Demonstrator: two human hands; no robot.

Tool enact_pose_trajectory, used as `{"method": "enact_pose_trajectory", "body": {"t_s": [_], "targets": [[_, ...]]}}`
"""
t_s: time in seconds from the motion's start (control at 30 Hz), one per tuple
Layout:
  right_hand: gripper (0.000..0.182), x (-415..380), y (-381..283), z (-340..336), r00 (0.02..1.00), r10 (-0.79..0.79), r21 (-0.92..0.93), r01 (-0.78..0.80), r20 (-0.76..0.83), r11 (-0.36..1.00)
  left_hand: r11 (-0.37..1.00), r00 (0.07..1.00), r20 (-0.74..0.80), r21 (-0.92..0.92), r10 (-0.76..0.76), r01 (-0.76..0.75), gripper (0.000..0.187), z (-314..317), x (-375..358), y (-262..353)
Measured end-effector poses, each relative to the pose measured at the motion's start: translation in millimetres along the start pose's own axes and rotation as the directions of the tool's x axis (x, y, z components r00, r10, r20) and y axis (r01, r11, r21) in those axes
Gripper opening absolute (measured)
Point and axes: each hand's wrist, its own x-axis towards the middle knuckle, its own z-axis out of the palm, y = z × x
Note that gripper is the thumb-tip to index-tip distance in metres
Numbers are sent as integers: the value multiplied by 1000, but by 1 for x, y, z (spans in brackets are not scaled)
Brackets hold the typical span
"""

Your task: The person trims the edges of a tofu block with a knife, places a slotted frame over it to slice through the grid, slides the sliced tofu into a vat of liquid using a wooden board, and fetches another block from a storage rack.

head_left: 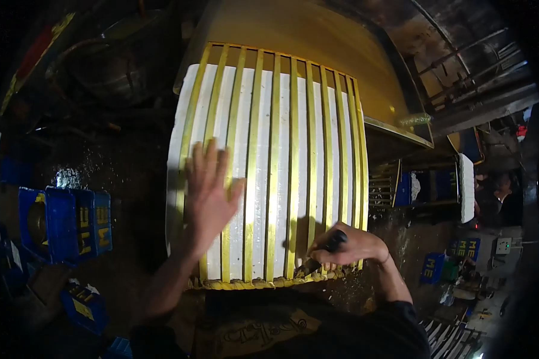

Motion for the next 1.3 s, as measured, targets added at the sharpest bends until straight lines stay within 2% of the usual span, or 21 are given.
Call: {"method": "enact_pose_trajectory", "body": {"t_s": [0.03,0.07,0.1,0.13,0.2,0.23,0.27,0.3,0.33,0.4,0.43,0.47,0.53,0.57,0.63,0.87,0.93,0.97,1.0,1.07,1.3], "targets": [[29,-19,-5,0,993,121,-1,-121,1,993,991,994,-109,-134,1,-16,57,-3,-5,-13],[29,-41,-4,9,989,61,131,-43,-138,990,962,979,-203,-270,-3,-52,56,-5,-11,-26],[29,-70,-2,24,921,144,337,-15,-362,941,975,980,-196,-223,-18,-27,56,-8,-20,-32],[30,-97,-1,39,799,261,505,60,-541,861,985,980,-196,-174,-42,8,56,-13,-32,-35],[23,-126,1,61,594,277,604,465,-755,648,996,988,-152,-93,-22,8,53,-24,-62,-33],[16,-143,17,65,548,416,635,300,-725,711,992,994,-85,-111,-75,65,52,-28,-77,-31],[16,-147,33,72,539,428,641,304,-726,704,984,992,-17,-127,-127,124,52,-31,-88,-29],[15,-144,57,78,411,475,487,-84,-778,869,983,991,-69,-149,-119,107,47,-33,-95,-28],[13,-138,86,85,289,454,282,-482,-842,830,984,991,-69,-148,-111,99,47,-33,-99,-27],[18,-126,173,128,348,154,60,-266,-925,962,955,967,-75,-193,-244,225,43,-35,-104,-28],[22,-115,166,133,382,179,116,-183,-907,976,956,968,-59,-184,-244,230,39,-40,-103,-26],[21,-105,170,141,343,241,171,-222,-908,960,958,968,-65,-174,-242,227,39,-42,-104,-25],[21,-100,146,140,273,196,81,-381,-942,921,928,954,-26,-244,-298,283,34,-42,-103,-22],[21,-103,143,138,269,201,89,-378,-942,922,931,957,-25,-240,-290,276,34,-42,-104,-21],[22,-103,142,133,336,152,21,-365,-929,931,925,954,-59,-267,-295,270,29,-41,-105,-22],[22,-96,148,128,312,173,58,-347,-934,936,934,958,-119,-283,-260,218,22,-36,-112,-26],[23,-100,150,128,332,285,136,-408,-899,903,939,962,-118,-272,-248,208,21,-32,-118,-25],[27,-98,156,132,306,202,80,-368,-930,926,939,962,-88,-256,-259,229,20,-34,-119,-24],[27,-98,156,133,309,204,80,-370,-929,925,938,962,-84,-257,-261,232,20,-32,-121,-24],[31,-96,154,132,304,303,187,-358,-903,915,924,954,-61,-274,-293,266,19,-31,-122,-25],[30,-98,153,134,297,357,236,-372,-886,898,929,954,-62,-252,-294,270,19,-32,-124,-22]]}}
